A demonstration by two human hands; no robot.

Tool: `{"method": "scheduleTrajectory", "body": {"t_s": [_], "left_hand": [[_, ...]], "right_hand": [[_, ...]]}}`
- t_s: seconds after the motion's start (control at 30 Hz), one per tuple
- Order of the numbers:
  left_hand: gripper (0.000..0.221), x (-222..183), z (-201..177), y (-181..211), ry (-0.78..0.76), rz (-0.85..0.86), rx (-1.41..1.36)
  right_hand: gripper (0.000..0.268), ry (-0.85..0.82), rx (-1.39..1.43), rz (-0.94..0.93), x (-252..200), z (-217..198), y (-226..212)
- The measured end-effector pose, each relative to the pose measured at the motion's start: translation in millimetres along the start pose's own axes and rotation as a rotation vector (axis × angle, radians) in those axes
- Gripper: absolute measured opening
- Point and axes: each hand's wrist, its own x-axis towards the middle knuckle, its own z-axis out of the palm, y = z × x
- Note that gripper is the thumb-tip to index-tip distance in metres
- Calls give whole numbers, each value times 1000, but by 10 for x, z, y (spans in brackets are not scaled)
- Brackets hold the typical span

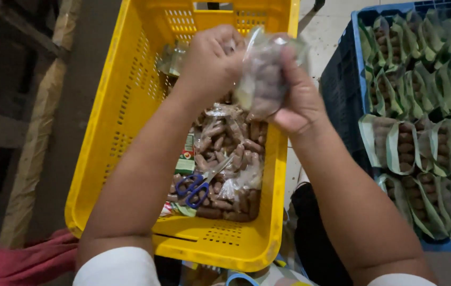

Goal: Packing loose and bagged sausages into a yellow plastic crate for storage or transport.

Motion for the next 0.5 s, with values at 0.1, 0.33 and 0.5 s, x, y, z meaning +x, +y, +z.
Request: {"method": "scheduleTrajectory", "body": {"t_s": [0.1, 0.33, 0.5], "left_hand": [[25, 140, 105, -85, -13, -99, -775], [15, 199, 502, -626, -253, -445, -232], [41, 5, 1456, -1731, -636, -294, 405]], "right_hand": [[85, -67, 281, 117, 128, -128, -139], [48, -249, 382, 56, 309, -605, -399], [94, -104, 288, -39, 180, -256, -357]]}}
